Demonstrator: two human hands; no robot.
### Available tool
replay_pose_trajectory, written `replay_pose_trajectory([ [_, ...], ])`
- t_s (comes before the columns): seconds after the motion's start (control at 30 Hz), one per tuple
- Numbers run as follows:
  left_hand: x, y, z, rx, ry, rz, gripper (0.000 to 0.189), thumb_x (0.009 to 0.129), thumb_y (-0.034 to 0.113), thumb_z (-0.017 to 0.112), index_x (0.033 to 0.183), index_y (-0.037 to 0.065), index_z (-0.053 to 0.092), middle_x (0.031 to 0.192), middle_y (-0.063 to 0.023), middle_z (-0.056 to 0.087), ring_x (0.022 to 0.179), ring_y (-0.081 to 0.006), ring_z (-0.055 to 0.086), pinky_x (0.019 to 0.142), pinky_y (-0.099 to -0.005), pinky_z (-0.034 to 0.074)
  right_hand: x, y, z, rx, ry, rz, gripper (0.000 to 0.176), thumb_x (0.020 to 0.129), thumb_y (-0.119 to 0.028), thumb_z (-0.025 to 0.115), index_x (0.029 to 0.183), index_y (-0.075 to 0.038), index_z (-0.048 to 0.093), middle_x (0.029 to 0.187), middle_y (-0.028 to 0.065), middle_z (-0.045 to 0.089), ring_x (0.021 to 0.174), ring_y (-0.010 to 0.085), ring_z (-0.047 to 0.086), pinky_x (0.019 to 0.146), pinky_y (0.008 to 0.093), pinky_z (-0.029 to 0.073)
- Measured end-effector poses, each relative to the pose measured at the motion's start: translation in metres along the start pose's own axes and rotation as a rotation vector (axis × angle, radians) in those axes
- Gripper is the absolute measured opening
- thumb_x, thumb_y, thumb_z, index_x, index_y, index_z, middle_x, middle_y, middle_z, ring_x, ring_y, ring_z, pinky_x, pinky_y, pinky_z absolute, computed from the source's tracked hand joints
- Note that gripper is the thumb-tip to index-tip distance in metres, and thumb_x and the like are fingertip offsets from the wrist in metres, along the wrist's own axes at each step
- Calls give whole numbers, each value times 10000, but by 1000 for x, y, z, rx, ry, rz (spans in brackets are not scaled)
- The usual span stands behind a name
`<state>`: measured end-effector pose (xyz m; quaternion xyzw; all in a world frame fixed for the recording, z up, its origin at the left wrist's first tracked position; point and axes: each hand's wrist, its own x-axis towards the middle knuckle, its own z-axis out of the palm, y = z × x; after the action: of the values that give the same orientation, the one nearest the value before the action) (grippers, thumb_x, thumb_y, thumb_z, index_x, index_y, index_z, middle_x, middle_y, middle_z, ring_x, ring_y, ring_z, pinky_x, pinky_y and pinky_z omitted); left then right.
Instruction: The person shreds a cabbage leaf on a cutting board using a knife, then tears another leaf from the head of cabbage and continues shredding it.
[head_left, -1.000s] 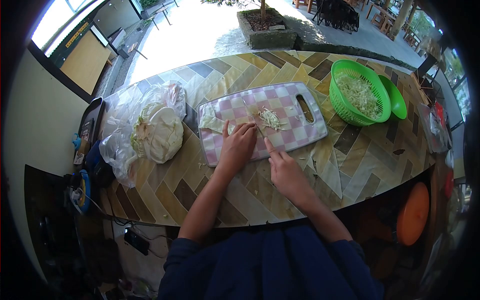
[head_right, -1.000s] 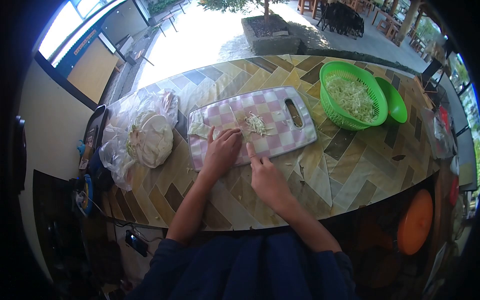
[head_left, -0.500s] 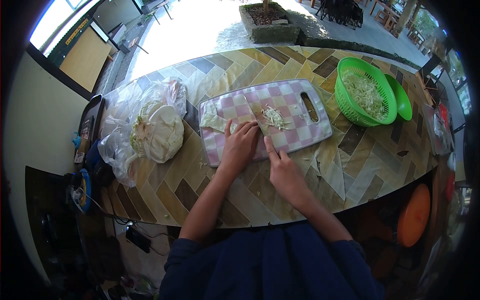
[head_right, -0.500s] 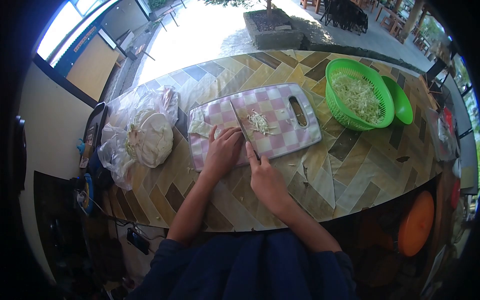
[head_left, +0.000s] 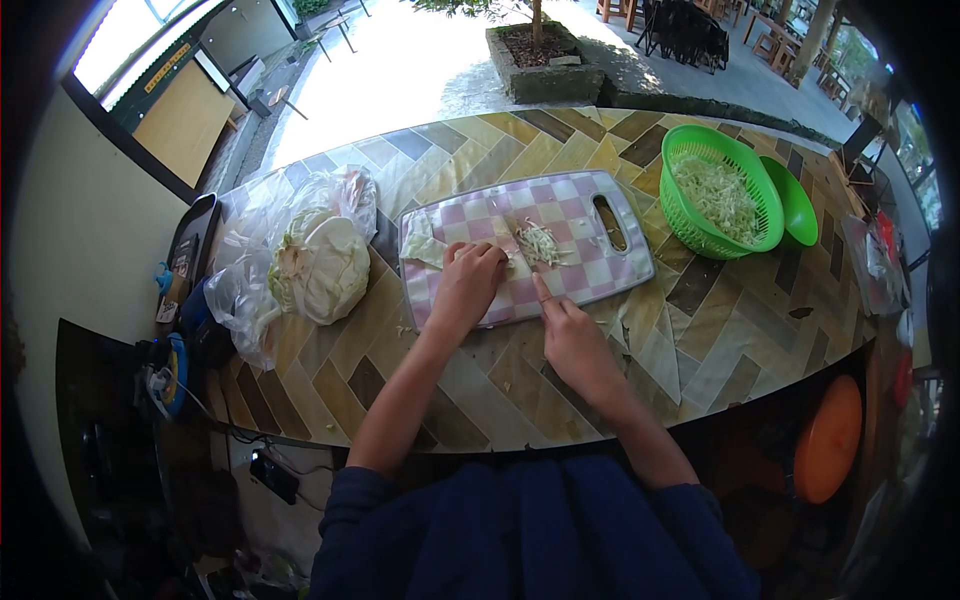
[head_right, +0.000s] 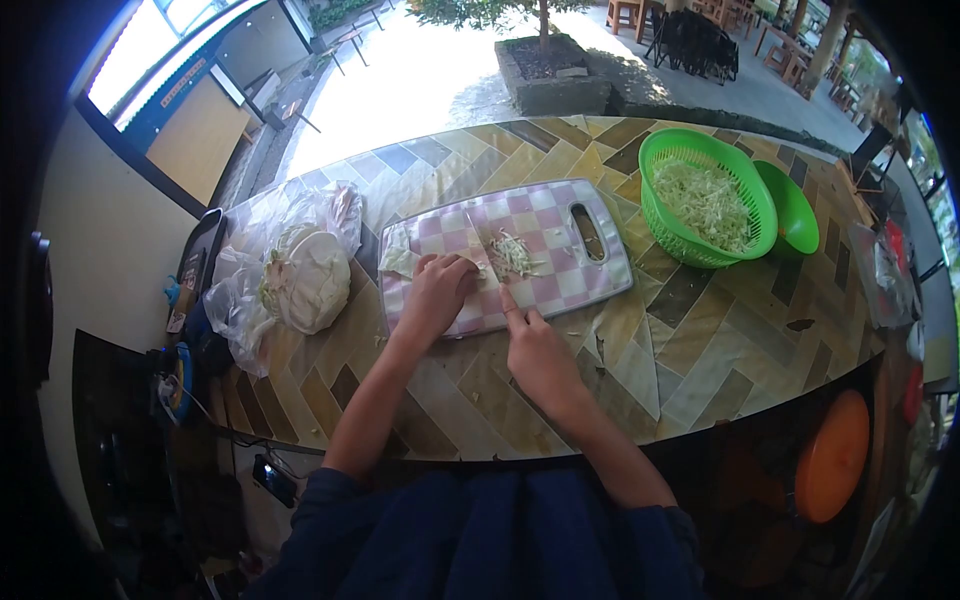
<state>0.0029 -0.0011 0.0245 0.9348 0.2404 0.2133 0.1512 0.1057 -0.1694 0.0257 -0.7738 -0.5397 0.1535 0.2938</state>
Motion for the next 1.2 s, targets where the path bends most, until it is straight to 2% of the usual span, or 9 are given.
replay_pose_trajectory([
  [0.13,17,-10,-6,-188,-34,-47,101,873,106,618,943,50,666,945,-119,689,932,-292,641,932,-405,419,5,4,-1,48,23,-9,559,934,-74,479,1478,-91,355,923,259,599,853,435,615,784,491,496],
  [0.23,30,-10,-7,-147,97,-31,104,884,118,615,944,53,669,950,-97,692,956,-267,645,989,-443,383,7,11,1,113,64,-23,550,938,-78,482,1474,-80,358,920,262,599,856,436,614,779,493,493],
  [0.33,28,-7,-2,-26,130,149,119,912,128,574,973,73,660,972,-62,678,946,-252,642,1051,-499,337,5,10,-3,181,103,-22,536,929,-48,498,1452,-61,383,979,282,617,883,447,608,783,488,478],
  [0.43,10,-10,10,39,-27,225,121,929,134,563,985,96,663,1021,-29,675,1021,-212,636,1129,-528,258,2,4,-13,218,95,-3,530,925,-34,504,1443,-52,392,1018,290,628,902,454,606,789,485,472],
  [0.47,4,-12,13,18,-60,179,139,939,152,559,1020,108,662,1070,-19,670,1090,-183,617,1159,-551,200,1,3,-14,226,82,8,530,926,-34,504,1443,-52,390,1023,290,629,904,455,606,791,485,472],
  [0.67,-9,-5,14,45,-24,185,238,941,206,566,1135,85,630,1210,-36,618,1178,-187,564,1149,-553,206,-6,2,-11,155,75,-55,552,948,-101,494,1482,-118,354,972,245,599,853,427,613,772,484,500],
  [0.77,-8,1,7,1,-99,122,250,938,204,562,1151,89,623,1285,-70,593,1218,-223,544,1155,-550,175,-10,-5,-14,39,-24,25,544,954,-126,490,1481,-130,357,1009,236,591,848,420,623,764,483,512],
  [0.97,-10,5,10,18,-53,113,270,933,197,563,1164,64,603,1272,-92,594,1226,-240,532,1132,-553,202,-15,-12,-17,-159,-82,32,621,906,-72,495,1498,-151,322,1055,236,579,772,409,653,672,473,546],
  [1.2,-11,4,10,-33,-48,98,287,921,190,573,1171,50,596,1274,-105,591,1228,-243,531,1127,-551,207,-14,-11,-9,-265,-113,0,726,838,-2,495,1517,-115,267,1088,256,568,697,393,664,627,462,555],
])
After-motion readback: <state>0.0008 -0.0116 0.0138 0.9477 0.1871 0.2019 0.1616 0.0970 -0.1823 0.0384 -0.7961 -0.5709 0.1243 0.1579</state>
